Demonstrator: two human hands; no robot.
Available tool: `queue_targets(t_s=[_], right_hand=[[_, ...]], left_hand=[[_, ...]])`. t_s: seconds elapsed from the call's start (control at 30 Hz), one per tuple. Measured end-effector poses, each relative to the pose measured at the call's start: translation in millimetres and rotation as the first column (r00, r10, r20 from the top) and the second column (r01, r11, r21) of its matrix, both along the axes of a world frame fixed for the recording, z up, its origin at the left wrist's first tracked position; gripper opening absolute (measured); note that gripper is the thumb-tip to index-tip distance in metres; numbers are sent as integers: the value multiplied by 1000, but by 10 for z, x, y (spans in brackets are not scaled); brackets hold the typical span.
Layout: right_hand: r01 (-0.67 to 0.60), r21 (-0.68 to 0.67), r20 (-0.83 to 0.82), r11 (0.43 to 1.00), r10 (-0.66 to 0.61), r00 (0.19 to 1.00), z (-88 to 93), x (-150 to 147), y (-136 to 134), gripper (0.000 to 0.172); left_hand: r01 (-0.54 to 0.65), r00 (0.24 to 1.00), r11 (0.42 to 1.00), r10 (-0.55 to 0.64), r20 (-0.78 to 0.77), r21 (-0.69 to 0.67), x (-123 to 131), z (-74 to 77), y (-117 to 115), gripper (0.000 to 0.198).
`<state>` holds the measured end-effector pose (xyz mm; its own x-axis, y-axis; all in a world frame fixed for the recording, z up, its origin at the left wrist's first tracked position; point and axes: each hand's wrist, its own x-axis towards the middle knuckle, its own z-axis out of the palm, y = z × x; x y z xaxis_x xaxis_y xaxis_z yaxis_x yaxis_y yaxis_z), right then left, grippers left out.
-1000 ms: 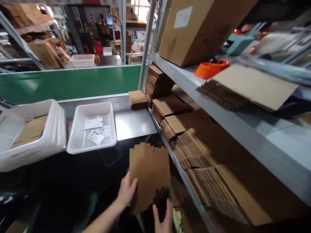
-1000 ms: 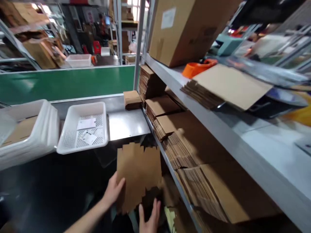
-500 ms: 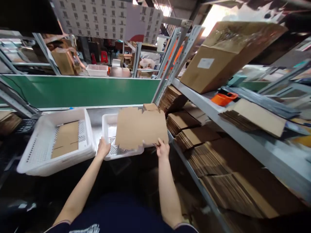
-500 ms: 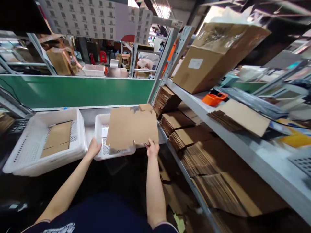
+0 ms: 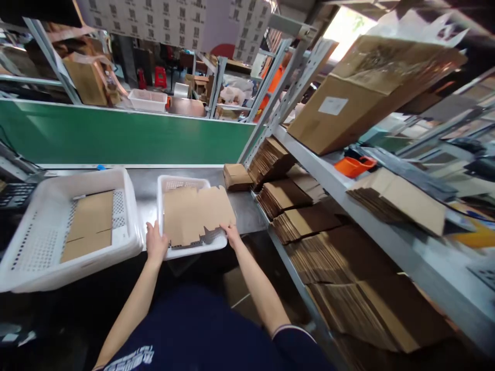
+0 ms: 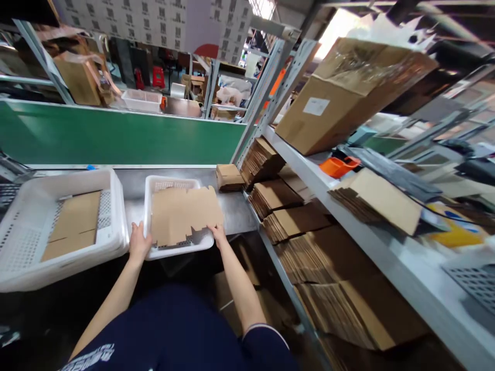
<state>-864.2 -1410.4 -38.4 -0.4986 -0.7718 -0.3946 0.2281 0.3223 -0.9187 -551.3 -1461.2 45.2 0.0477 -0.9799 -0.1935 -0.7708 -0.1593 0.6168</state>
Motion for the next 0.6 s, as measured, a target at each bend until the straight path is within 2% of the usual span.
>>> queue_targets(t_s=[0.1, 0.2, 0.27, 0.33, 0.4, 0.47, 0.53, 0.6], right_hand=[[43, -64, 9, 997, -42, 999, 11, 33, -28, 29], [49, -126, 22, 991, -47, 999, 120, 78, -25, 45], [22, -181, 29, 983, -17, 999, 283, 100, -10, 56], [-19, -249, 23, 968, 25, 999, 532, 120, -12, 63], [-53, -319, 3, 946, 57, 998, 853, 155, -45, 68], [-123, -410, -107, 904, 86, 991, 1199, 220, -100, 74], [-257, -481, -271, 838, 136, 953, 1493, 319, -158, 88], [-392, -489, -371, 780, 221, 902, 1649, 430, -196, 104]], left_hand=[[-11, 1000, 999, 10, -20, -50, -113, 126, 62, 73], [-53, 967, 996, 32, -251, -78, -150, 299, 98, 77], [-95, 882, 993, 49, -469, -75, -103, 470, 79, 83], [-161, 778, 985, 94, -621, -53, 22, 703, 15, 84], [-240, 693, 971, 165, -702, -9, 234, 995, -79, 81], [-296, 631, 953, 248, -735, 67, 536, 1327, -171, 77], [-316, 639, 941, 304, -706, 119, 920, 1665, -218, 71], [-305, 706, 944, 313, -635, 126, 1351, 1972, -201, 71]])
